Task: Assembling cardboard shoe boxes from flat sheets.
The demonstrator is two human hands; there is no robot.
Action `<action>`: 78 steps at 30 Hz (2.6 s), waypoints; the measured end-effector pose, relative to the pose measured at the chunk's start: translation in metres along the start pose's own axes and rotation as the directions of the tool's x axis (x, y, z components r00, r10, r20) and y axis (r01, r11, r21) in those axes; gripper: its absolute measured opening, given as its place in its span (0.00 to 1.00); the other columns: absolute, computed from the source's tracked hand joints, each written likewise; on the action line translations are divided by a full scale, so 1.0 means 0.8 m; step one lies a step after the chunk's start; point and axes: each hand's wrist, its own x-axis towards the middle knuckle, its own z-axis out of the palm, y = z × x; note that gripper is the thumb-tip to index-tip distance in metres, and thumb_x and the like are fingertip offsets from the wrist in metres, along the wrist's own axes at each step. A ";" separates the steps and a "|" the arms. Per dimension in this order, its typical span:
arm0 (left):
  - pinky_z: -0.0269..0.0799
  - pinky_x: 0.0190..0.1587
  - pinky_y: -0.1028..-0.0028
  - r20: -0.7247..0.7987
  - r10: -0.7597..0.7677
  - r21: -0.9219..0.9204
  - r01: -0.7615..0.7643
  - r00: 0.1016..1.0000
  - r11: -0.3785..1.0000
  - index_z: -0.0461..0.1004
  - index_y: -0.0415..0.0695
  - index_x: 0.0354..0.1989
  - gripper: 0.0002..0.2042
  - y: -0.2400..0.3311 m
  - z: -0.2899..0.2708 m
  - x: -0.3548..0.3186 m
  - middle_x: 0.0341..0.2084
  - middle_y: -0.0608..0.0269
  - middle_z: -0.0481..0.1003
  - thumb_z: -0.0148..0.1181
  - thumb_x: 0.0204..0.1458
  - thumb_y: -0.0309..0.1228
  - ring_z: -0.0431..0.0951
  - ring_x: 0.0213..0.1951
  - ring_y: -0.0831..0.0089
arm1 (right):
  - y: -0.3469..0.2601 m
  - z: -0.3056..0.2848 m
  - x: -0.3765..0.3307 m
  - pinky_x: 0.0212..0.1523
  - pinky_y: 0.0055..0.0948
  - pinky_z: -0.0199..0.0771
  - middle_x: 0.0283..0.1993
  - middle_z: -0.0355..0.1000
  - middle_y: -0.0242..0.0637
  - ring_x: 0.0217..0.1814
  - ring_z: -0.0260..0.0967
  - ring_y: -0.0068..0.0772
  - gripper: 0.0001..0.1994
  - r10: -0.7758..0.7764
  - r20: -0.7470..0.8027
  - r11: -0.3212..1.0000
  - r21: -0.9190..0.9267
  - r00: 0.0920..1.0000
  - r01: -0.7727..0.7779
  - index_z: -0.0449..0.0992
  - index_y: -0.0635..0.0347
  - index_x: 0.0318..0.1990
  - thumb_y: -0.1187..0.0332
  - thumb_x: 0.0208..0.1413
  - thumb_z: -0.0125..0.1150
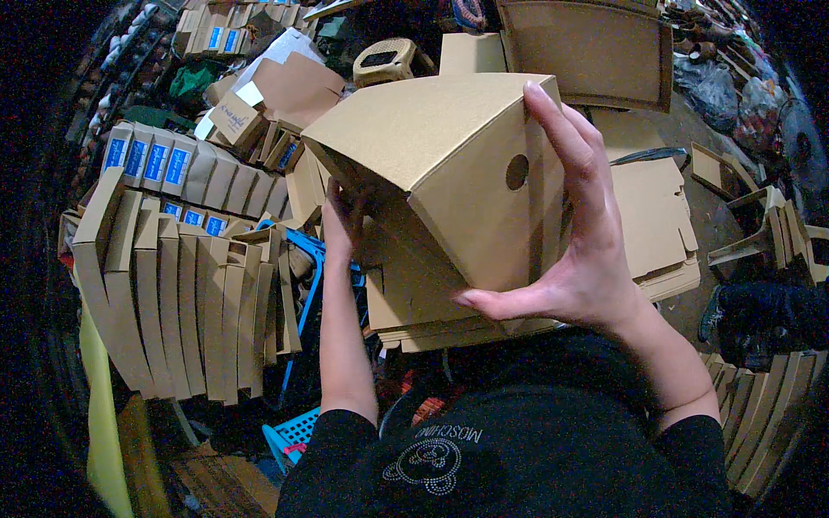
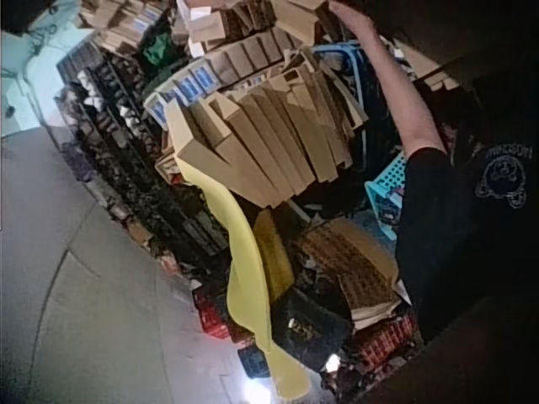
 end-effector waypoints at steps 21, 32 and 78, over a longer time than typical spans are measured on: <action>0.65 0.20 0.73 0.477 -0.155 0.122 0.110 0.865 0.986 0.73 0.33 0.17 0.20 0.094 -0.049 -0.022 0.07 0.63 0.66 0.60 0.55 0.38 0.69 0.14 0.82 | 0.132 -0.105 -0.076 0.71 0.38 0.53 0.70 0.60 0.43 0.71 0.56 0.37 0.40 0.855 0.055 0.480 0.295 0.516 -0.826 0.63 0.65 0.68 0.40 0.59 0.52; 0.74 0.31 0.60 0.551 -0.229 0.342 0.033 0.802 0.939 0.79 0.37 0.26 0.17 0.114 -0.059 -0.031 0.17 0.47 0.75 0.60 0.47 0.43 0.79 0.23 0.54 | 0.145 -0.097 -0.066 0.78 0.32 0.33 0.81 0.40 0.41 0.83 0.34 0.36 0.39 0.608 0.174 0.751 0.188 0.775 -0.632 0.47 0.60 0.76 0.65 0.57 0.50; 0.41 0.74 0.70 0.588 0.424 0.133 -0.599 0.689 0.790 0.29 0.37 0.76 0.44 0.031 -0.013 -0.015 0.76 0.42 0.38 0.46 0.51 0.23 0.41 0.76 0.62 | 0.111 -0.118 0.033 0.50 0.49 0.74 0.38 0.76 0.62 0.45 0.74 0.63 0.25 0.839 0.356 0.501 -0.801 0.412 -0.328 0.77 0.72 0.39 0.54 0.67 0.43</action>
